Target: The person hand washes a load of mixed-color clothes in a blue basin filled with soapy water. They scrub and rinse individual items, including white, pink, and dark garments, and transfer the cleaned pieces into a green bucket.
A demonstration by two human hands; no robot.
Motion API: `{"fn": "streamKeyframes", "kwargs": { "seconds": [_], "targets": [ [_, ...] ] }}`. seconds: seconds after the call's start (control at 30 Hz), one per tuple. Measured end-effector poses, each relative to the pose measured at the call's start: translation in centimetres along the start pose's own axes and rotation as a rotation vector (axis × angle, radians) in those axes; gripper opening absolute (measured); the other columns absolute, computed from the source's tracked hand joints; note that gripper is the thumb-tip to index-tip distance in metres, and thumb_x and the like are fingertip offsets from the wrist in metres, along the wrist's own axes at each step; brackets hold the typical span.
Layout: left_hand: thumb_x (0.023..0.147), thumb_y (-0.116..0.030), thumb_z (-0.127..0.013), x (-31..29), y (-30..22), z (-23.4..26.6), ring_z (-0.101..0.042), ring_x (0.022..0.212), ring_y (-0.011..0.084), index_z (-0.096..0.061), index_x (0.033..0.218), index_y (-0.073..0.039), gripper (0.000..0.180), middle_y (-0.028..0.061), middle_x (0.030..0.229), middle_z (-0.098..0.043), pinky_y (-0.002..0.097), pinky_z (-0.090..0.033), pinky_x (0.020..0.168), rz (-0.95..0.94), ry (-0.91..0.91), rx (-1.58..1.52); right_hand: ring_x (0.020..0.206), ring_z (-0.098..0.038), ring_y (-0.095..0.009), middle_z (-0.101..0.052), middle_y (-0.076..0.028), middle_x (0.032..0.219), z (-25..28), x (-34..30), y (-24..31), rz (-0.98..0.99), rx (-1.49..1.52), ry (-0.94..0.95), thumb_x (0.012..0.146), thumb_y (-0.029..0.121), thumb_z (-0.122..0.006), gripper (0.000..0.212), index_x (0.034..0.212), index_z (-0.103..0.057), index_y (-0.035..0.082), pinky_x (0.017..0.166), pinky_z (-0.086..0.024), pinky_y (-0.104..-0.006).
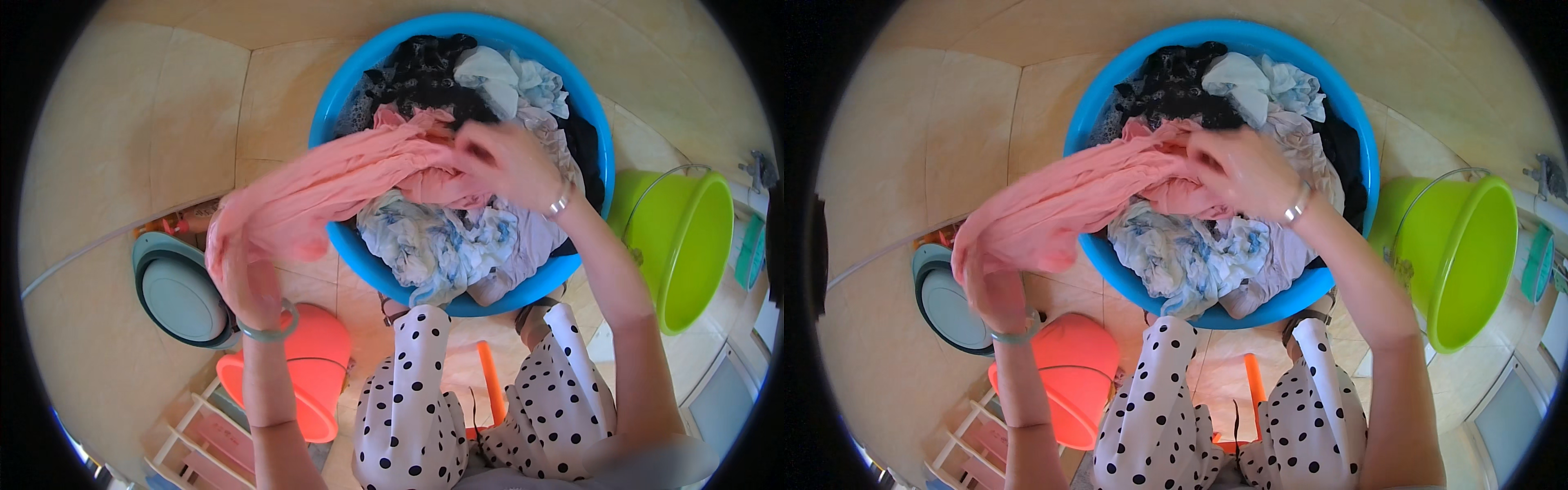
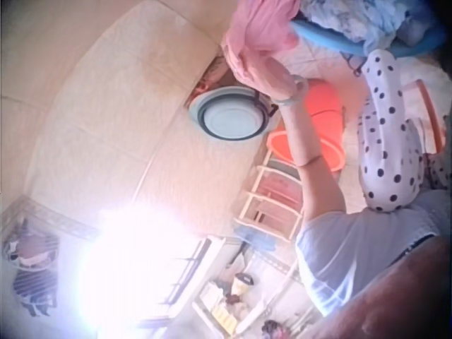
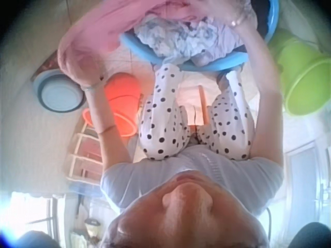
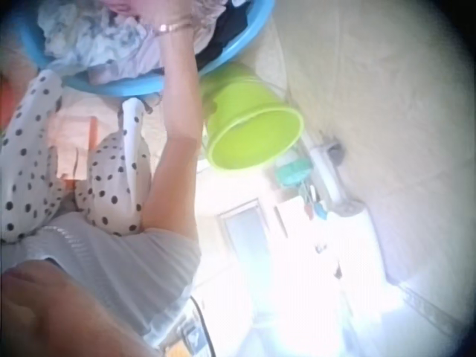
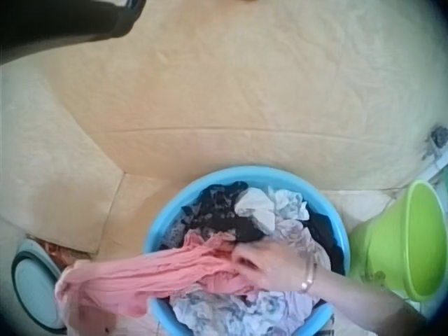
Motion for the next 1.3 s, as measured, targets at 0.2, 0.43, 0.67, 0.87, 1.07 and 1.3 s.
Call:
{"fn": "streamKeyframes", "kwargs": {
  "seconds": [0.2,0.43,0.67,0.87,1.07,1.3],
  "targets": [
    [0.090,-0.008,-0.055,-1.5,1.3,0.0,-0.055,0.102,0.0125,-0.058,0.101,0.001,0.015,0.0076,0.109,-0.061,0.0265,-0.042,0.090,0.126,0.130,-0.019,0.088,-0.061,-0.029,-0.064,-0.009,0.098,-1.4,-5.6,1.8,0.217,-0.067,-0.087,0.083,0.014,-0.064,0.021,0.104,-0.063,0.012,0.079,-0.050,-0.0377],
    [0.085,-0.012,-0.055,-3.2,-3.6,-4.2,-0.055,0.111,0.0246,-0.055,0.112,-0.002,0.029,0.0132,0.114,-0.057,0.0421,-0.046,0.094,0.051,0.453,-0.331,0.104,-0.058,-0.028,-0.058,-0.006,0.122,-2.1,0.8,-0.1,0.373,-0.145,-0.317,0.078,0.004,-0.063,0.039,0.116,-0.062,0.015,0.086,-0.050,-0.0332],
    [0.093,-0.010,-0.057,2.2,-1.7,0.5,-0.055,0.106,0.0132,-0.059,0.112,0.002,0.023,0.0052,0.113,-0.060,0.0290,-0.044,0.092,0.023,-0.053,0.287,0.103,-0.061,-0.018,-0.061,-0.011,0.116,10.8,-4.2,1.7,0.259,0.939,-0.553,0.089,0.004,-0.053,0.027,0.115,-0.056,-0.003,0.088,-0.049,-0.0300],
    [0.089,-0.004,-0.062,1.2,-2.9,-3.4,-0.057,0.094,0.0143,-0.063,0.110,0.001,0.022,0.0053,0.103,-0.062,0.0279,-0.046,0.085,-0.207,0.109,0.396,0.101,-0.061,-0.022,-0.059,-0.014,0.119,14.1,-6.8,0.0,0.215,0.896,-0.746,0.088,0.005,-0.051,0.024,0.110,-0.056,-0.003,0.098,-0.043,-0.0351],
    [0.075,0.002,-0.070,-1.9,0.9,-6.7,-0.060,0.081,0.0206,-0.071,0.105,-0.010,0.032,0.0075,0.095,-0.058,0.0301,-0.051,0.072,-0.378,0.478,0.649,0.100,-0.060,-0.016,-0.060,-0.012,0.115,9.5,-9.4,-8.2,-0.125,0.626,-0.551,0.081,-0.005,-0.058,0.029,0.110,-0.058,-0.001,0.087,-0.050,-0.0279],
    [0.068,0.011,-0.070,-5.2,3.7,-6.2,-0.063,0.080,0.0213,-0.072,0.103,-0.011,0.041,0.0083,0.093,-0.059,0.0289,-0.053,0.069,-0.211,0.734,0.642,0.095,-0.062,-0.020,-0.065,-0.010,0.103,6.4,-11.6,-9.5,-0.262,0.109,-0.322,0.081,0.006,-0.069,0.029,0.109,-0.063,0.003,0.086,-0.049,-0.0306]
  ]
}}
Point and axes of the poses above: each hand's wrist, its own x-axis towards the middle knuckle, its own z-axis out of the back of the hand, y = z × x, the point moved 7 cm from there along x, towards the middle knuckle
